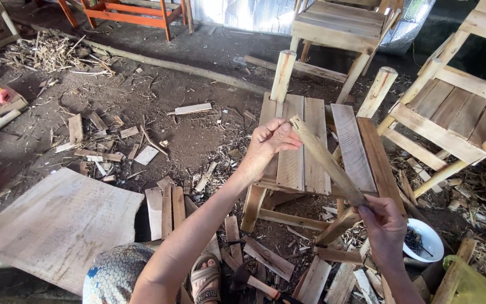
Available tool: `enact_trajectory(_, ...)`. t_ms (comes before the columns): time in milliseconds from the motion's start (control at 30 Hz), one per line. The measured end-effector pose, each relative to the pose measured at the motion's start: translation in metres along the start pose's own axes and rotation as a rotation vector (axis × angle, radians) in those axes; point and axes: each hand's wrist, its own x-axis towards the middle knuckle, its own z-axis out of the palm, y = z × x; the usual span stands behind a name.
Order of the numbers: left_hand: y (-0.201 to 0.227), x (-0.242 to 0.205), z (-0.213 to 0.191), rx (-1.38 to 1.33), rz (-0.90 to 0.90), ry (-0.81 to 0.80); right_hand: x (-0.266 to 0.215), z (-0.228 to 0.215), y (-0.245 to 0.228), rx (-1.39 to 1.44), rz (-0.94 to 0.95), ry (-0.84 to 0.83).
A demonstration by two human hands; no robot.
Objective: The person sits on the ground repairing wooden chairs, fitting wooden slats and sticks into the chair frames and hammering nails to secure them. They dip small wood pieces into a bowl of dark glue, press pieces into place, and reposition slats on the chair seats.
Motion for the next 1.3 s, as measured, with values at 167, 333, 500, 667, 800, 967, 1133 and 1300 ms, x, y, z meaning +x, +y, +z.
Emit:
enact_trajectory(167, 0.005, -0.001, 0.008, 0.288, 0.192, 0.006, -0.008, 0.008, -0.02, -0.405, -0.186, 0.108)
enact_trajectory(333, 0.002, 0.0, 0.005, 0.801, 0.422, 0.06, -0.011, -0.005, -0.006, -0.61, -0.359, 0.16)
enact_trajectory(500, 0.012, -0.008, 0.005, 1.301, 0.629, 0.149, -0.018, -0.013, 0.007, -0.772, -0.512, 0.167)
enact_trajectory(667, 0.015, -0.011, 0.002, 1.439, 0.739, 0.14, -0.029, -0.01, 0.001, -0.799, -0.532, 0.164)
enact_trajectory(800, 0.016, -0.012, 0.001, 1.434, 0.777, 0.092, -0.027, -0.016, 0.007, -0.698, -0.476, 0.157)
enact_trajectory(967, 0.006, -0.01, -0.002, 1.371, 0.77, 0.112, -0.034, -0.003, -0.009, -0.519, -0.239, 0.118)
enact_trajectory(1133, 0.0, -0.019, 0.01, 1.041, 0.566, 0.15, -0.037, 0.004, 0.01, 0.067, 0.106, 0.032)
enact_trajectory(1300, -0.003, -0.027, 0.022, 0.642, 0.322, 0.097, -0.041, 0.008, 0.026, 0.482, 0.532, -0.094)
